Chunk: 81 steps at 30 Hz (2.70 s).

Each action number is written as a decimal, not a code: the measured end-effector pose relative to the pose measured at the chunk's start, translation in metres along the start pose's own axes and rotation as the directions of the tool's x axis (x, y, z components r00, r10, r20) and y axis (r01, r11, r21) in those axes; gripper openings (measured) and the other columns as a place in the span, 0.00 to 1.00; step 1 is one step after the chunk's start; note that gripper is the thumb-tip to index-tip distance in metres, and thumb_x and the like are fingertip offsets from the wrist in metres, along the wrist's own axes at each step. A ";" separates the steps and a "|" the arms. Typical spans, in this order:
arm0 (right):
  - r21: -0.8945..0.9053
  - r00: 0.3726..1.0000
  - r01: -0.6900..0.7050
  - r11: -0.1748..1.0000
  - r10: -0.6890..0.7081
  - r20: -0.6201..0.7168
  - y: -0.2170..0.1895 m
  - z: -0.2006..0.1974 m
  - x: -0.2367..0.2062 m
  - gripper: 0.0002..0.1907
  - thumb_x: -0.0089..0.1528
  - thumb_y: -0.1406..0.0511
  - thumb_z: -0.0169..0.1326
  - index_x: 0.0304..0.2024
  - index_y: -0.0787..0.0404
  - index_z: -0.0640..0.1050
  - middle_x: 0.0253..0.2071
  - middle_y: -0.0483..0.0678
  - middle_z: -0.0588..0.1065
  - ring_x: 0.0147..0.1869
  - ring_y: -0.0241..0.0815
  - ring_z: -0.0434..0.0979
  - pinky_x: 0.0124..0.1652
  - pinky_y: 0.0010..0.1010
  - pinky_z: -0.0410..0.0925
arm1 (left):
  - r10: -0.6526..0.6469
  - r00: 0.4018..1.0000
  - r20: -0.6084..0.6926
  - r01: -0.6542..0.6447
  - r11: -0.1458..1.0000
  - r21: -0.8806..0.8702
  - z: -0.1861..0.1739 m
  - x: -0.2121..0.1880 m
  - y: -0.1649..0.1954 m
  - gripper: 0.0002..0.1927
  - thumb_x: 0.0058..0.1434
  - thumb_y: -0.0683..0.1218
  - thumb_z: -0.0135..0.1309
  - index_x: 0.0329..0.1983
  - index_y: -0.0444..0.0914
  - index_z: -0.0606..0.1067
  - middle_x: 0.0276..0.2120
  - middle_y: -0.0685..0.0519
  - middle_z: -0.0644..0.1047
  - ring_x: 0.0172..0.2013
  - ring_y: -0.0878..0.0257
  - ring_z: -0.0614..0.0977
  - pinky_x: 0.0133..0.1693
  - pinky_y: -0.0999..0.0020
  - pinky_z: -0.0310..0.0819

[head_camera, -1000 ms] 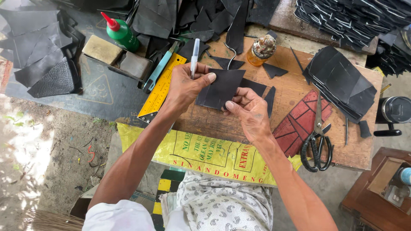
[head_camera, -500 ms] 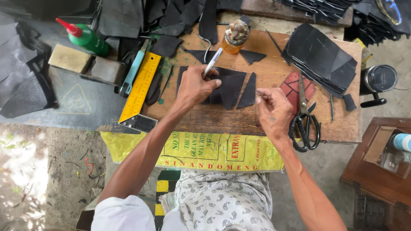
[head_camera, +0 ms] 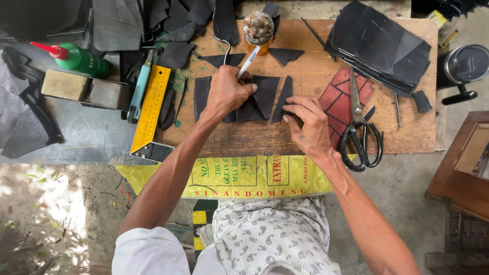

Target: The person measures and marks black material pieces with a white marker and ruler, then cuts them with scissors. They also handle a red patterned piece, aligning and trimming it on the workbench.

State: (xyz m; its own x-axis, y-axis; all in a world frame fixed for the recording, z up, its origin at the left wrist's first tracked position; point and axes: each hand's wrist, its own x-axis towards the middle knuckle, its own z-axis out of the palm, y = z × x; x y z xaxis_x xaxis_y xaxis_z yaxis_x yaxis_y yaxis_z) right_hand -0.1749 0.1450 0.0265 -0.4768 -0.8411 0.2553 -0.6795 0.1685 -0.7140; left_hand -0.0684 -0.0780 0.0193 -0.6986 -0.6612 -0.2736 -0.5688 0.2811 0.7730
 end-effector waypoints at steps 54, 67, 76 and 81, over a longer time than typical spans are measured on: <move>-0.014 0.999 -0.039 0.999 0.039 0.014 -0.017 0.005 0.009 0.13 0.55 0.75 0.62 0.43 0.65 0.82 0.49 0.52 0.78 0.55 0.52 0.77 0.55 0.38 0.69 | 0.002 0.957 -0.289 -0.137 0.885 -0.445 -0.163 0.040 -0.043 0.16 0.62 0.43 0.64 0.51 0.31 0.81 0.34 0.55 0.82 0.34 0.71 0.80 0.40 0.73 0.77; -0.013 0.999 -0.042 0.999 0.042 -0.002 -0.017 0.005 0.013 0.13 0.54 0.76 0.62 0.42 0.65 0.82 0.49 0.51 0.78 0.54 0.52 0.77 0.53 0.38 0.70 | 0.216 0.909 -0.356 -0.103 0.945 0.312 -0.089 0.092 0.022 0.18 0.52 0.49 0.69 0.39 0.32 0.81 0.39 0.34 0.78 0.31 0.42 0.83 0.32 0.50 0.77; 0.022 0.999 -0.050 0.999 0.050 -0.021 -0.011 0.004 0.016 0.13 0.54 0.75 0.62 0.42 0.65 0.82 0.49 0.51 0.78 0.53 0.51 0.77 0.52 0.37 0.70 | -0.075 0.944 -0.320 0.169 0.946 0.276 -0.114 0.114 0.035 0.18 0.58 0.48 0.65 0.49 0.35 0.76 0.41 0.39 0.82 0.35 0.48 0.86 0.34 0.52 0.79; 0.028 0.998 -0.063 0.998 0.063 -0.023 -0.008 0.003 0.017 0.13 0.53 0.75 0.62 0.41 0.65 0.82 0.48 0.51 0.78 0.52 0.52 0.77 0.52 0.37 0.70 | 0.464 0.780 -0.420 -0.235 0.839 0.490 -0.112 0.126 0.039 0.25 0.50 0.37 0.66 0.53 0.31 0.76 0.46 0.37 0.77 0.32 0.48 0.84 0.26 0.57 0.79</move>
State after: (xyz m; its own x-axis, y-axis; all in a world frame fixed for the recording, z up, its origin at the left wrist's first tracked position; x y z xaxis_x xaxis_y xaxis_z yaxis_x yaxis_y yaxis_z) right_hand -0.1760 0.1277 0.0345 -0.5313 -0.8169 0.2243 -0.6327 0.2065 -0.7464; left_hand -0.1298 -0.2283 0.0793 -0.6264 -0.6776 0.3854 -0.5259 0.7323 0.4327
